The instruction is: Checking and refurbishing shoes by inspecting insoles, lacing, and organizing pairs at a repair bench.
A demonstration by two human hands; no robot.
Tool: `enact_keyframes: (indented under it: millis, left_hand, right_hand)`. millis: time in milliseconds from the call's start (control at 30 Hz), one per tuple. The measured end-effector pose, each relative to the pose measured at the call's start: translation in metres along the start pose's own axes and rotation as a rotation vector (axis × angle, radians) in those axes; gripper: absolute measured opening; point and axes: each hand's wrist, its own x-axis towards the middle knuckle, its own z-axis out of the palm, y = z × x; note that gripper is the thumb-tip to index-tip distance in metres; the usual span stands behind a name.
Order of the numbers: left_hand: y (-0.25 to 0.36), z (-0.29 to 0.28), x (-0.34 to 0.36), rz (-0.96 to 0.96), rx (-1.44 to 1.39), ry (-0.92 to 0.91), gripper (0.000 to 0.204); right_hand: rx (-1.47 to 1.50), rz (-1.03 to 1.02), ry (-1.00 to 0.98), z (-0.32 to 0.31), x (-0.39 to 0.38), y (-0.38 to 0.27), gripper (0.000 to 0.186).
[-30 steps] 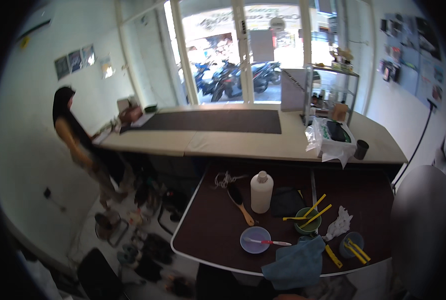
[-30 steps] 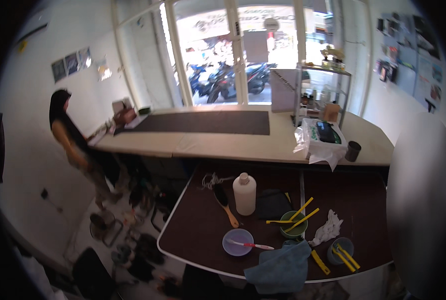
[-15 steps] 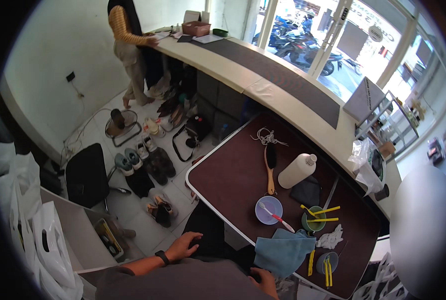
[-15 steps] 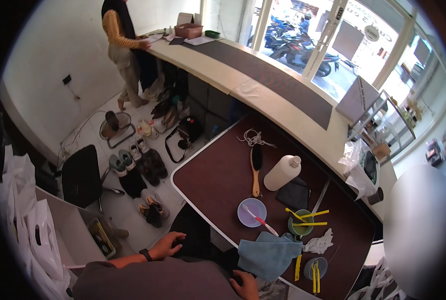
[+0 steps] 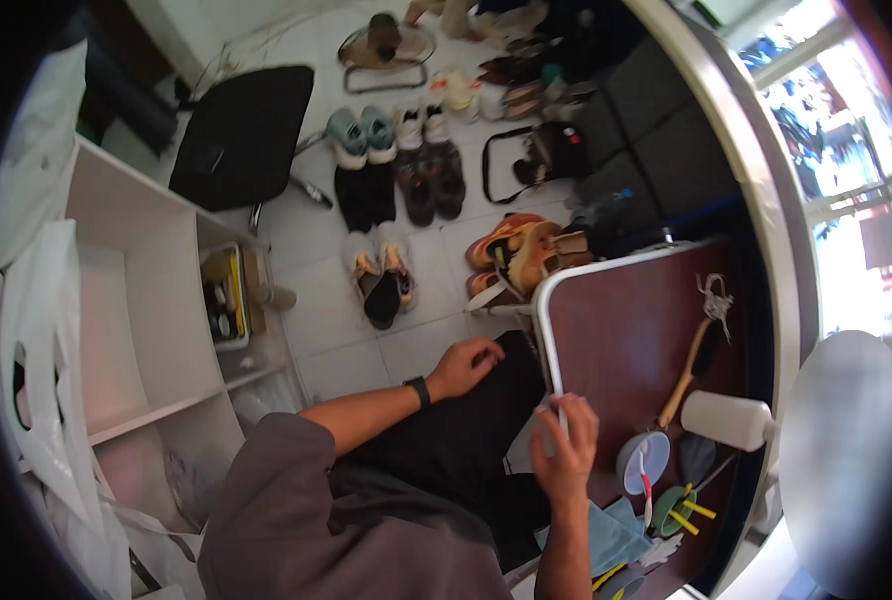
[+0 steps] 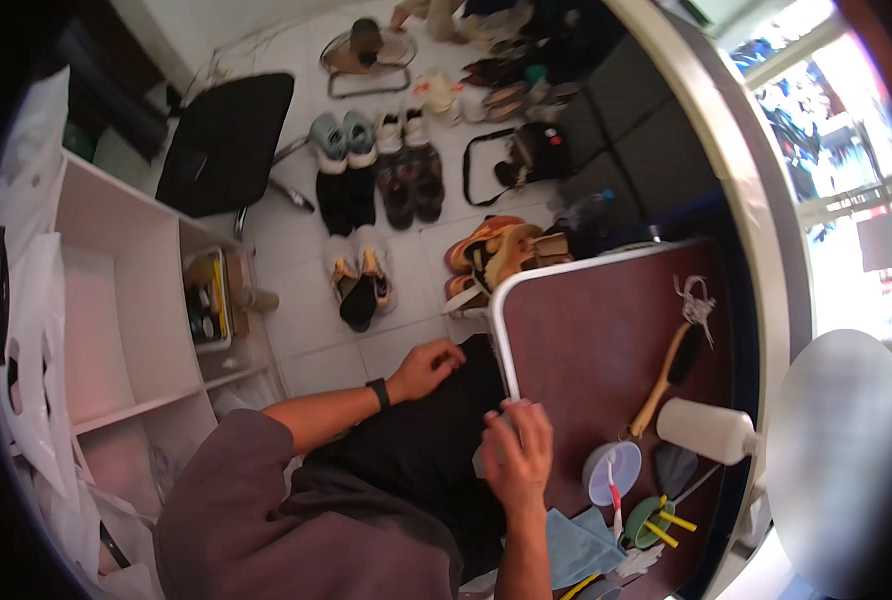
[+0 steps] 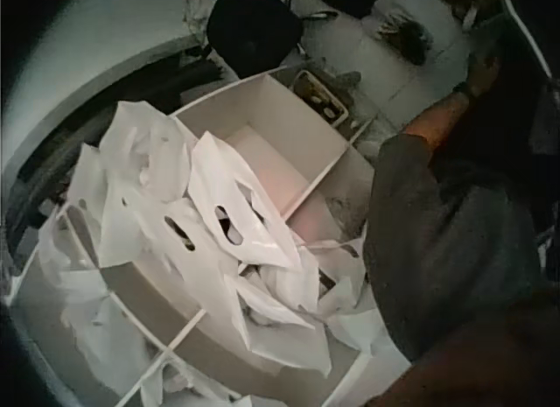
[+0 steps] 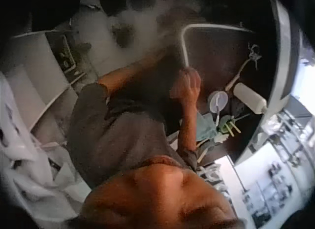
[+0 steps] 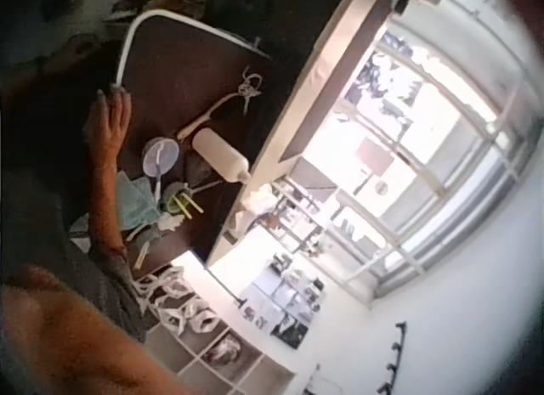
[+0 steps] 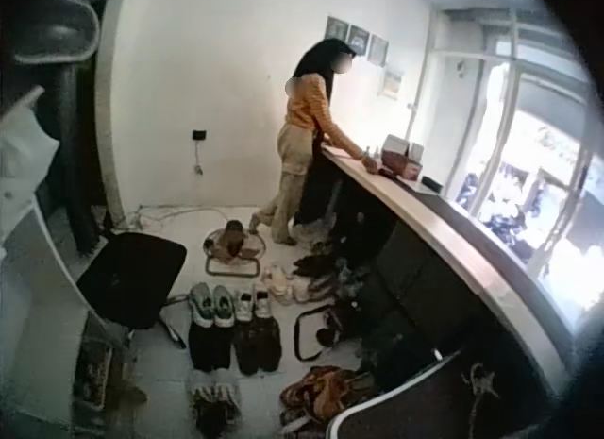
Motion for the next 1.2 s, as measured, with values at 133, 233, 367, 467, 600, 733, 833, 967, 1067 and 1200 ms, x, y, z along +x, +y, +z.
enact_keyframes:
  millis: [133, 233, 367, 467, 600, 733, 833, 967, 1067, 1200]
  left_hand:
    - [-0.075, -0.011, 0.033, -0.121, -0.134, 0.295, 0.012]
    - [-0.116, -0.016, 0.073, -0.269, -0.133, 0.371, 0.011]
    - [-0.138, 0.001, 0.15, -0.169, -0.045, 0.337, 0.015]
    - [-0.155, 0.028, 0.21, 0.072, 0.304, 0.093, 0.029]
    - [-0.209, 0.085, 0.267, 0.316, 0.745, -0.352, 0.04]
    - [-0.254, 0.16, 0.294, 0.109, 0.957, -0.425, 0.043]
    - [-0.253, 0.19, 0.312, -0.181, 1.566, -0.809, 0.046]
    - [-0.234, 0.187, 0.32, -0.22, 1.628, -0.71, 0.039]
    - [-0.227, 0.182, 0.328, -0.11, 1.598, -0.883, 0.037]
    - [-0.228, 0.173, 0.328, 0.239, 1.644, -0.945, 0.029]
  right_hand:
    - [-0.183, 0.117, 0.067, 0.026, 0.034, 0.022, 0.046]
    - [-0.138, 0.262, 0.065, 0.036, 0.043, 0.031, 0.059]
    - [-0.144, 0.293, 0.037, 0.037, 0.042, 0.037, 0.065]
    - [-0.171, 0.313, -0.014, 0.037, 0.041, 0.042, 0.064]
    - [-0.162, 0.314, -0.023, 0.037, 0.041, 0.046, 0.064]
    - [-0.161, 0.337, -0.013, 0.037, 0.041, 0.05, 0.061]
    - [-0.14, 0.36, -0.005, 0.036, 0.04, 0.052, 0.059]
    - [-0.148, 0.361, 0.007, 0.036, 0.038, 0.055, 0.056]
    - [-0.105, 0.378, 0.009, 0.036, 0.036, 0.055, 0.055]
    - [-0.092, 0.384, 0.021, 0.036, 0.036, 0.056, 0.055]
